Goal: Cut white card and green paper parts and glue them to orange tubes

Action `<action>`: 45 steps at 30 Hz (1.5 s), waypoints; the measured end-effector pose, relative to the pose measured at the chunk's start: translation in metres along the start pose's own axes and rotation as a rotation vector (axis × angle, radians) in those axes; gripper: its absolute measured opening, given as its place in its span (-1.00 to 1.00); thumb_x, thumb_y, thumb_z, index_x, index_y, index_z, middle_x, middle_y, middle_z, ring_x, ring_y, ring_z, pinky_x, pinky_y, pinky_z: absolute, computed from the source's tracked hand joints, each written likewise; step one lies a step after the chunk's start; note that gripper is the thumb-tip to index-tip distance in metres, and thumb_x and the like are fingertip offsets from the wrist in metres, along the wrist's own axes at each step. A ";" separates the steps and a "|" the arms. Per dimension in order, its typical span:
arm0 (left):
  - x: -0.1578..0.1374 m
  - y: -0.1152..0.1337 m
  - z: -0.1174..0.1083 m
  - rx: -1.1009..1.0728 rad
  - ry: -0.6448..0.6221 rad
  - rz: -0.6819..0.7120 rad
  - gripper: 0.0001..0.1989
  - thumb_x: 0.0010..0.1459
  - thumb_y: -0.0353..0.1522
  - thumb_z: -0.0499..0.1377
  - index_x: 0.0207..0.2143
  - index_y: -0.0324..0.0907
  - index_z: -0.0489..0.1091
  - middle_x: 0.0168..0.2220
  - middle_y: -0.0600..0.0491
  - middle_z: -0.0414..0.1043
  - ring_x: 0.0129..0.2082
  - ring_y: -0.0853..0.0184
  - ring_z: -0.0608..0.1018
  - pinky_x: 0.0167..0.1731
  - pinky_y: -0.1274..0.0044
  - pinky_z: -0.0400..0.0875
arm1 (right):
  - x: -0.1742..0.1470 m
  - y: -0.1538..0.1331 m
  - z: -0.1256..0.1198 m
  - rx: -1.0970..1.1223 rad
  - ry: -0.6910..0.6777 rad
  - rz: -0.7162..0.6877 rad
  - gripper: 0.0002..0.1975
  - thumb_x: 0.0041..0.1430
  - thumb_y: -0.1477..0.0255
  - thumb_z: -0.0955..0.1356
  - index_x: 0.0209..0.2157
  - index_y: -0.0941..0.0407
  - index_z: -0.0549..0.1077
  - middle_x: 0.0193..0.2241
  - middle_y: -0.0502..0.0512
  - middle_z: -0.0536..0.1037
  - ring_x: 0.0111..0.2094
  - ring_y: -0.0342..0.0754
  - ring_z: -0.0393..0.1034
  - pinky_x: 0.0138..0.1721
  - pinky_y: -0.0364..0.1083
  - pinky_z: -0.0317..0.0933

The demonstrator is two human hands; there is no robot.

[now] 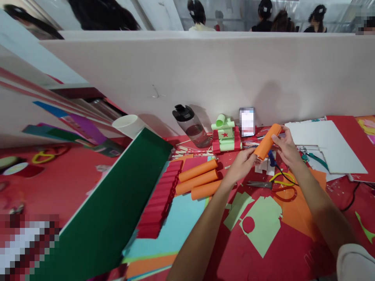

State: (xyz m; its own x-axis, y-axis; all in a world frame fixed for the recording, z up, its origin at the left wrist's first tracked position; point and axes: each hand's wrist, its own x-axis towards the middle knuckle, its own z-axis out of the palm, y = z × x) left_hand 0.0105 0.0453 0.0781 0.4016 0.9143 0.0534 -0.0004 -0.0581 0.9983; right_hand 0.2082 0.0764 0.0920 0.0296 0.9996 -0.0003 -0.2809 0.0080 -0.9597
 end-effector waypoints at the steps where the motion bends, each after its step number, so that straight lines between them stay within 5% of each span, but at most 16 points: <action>1: -0.001 0.000 0.000 0.014 -0.005 0.012 -0.69 0.31 -0.31 0.05 -0.06 -0.26 0.51 -0.19 -0.04 0.62 -0.28 0.27 0.67 -0.18 0.44 0.58 | 0.000 0.000 0.000 0.004 -0.001 -0.003 -0.26 -0.14 0.11 0.64 0.00 -0.15 0.25 -0.20 -0.06 0.54 -0.19 -0.01 0.53 -0.29 -0.08 0.49; 25: -0.009 0.014 -0.001 0.746 0.112 0.060 -0.68 0.30 -0.40 0.07 0.04 -0.16 0.49 -0.24 -0.05 0.66 -0.27 0.17 0.65 -0.21 0.47 0.43 | -0.002 -0.004 0.001 -0.028 -0.027 -0.038 -0.32 -0.09 0.14 0.61 -0.03 -0.16 0.24 -0.18 -0.08 0.53 -0.20 -0.03 0.52 -0.32 -0.08 0.49; 35: -0.009 0.009 0.000 0.459 0.040 0.063 -0.71 0.32 -0.40 -0.01 -0.08 -0.15 0.49 -0.31 0.00 0.65 -0.29 0.21 0.67 -0.22 0.47 0.50 | -0.002 -0.007 0.000 -0.031 -0.028 -0.041 -0.35 -0.08 0.18 0.60 -0.05 -0.14 0.23 -0.21 -0.08 0.51 -0.24 -0.05 0.51 -0.34 -0.11 0.46; 40: -0.008 0.008 0.003 0.544 0.013 0.025 -0.75 0.34 -0.41 -0.05 -0.19 -0.16 0.43 -0.29 -0.05 0.67 -0.26 0.18 0.69 -0.22 0.44 0.50 | -0.003 -0.008 0.002 -0.028 -0.017 -0.042 -0.34 -0.10 0.18 0.61 -0.06 -0.13 0.23 -0.22 -0.09 0.50 -0.25 -0.07 0.49 -0.34 -0.13 0.43; 45: -0.012 0.015 -0.001 0.653 -0.005 0.047 -0.71 0.35 -0.40 -0.01 -0.02 -0.18 0.45 -0.20 -0.10 0.67 -0.19 0.12 0.69 -0.14 0.37 0.50 | 0.000 -0.007 -0.001 -0.009 0.042 -0.053 -0.31 -0.15 0.21 0.63 -0.07 -0.12 0.23 -0.25 -0.10 0.50 -0.28 -0.09 0.48 -0.37 -0.15 0.44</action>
State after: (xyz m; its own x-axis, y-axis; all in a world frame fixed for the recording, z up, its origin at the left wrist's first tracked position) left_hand 0.0050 0.0340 0.0923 0.4187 0.9031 0.0953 0.5377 -0.3312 0.7754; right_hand 0.2115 0.0762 0.0982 0.0847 0.9956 0.0392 -0.2695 0.0607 -0.9611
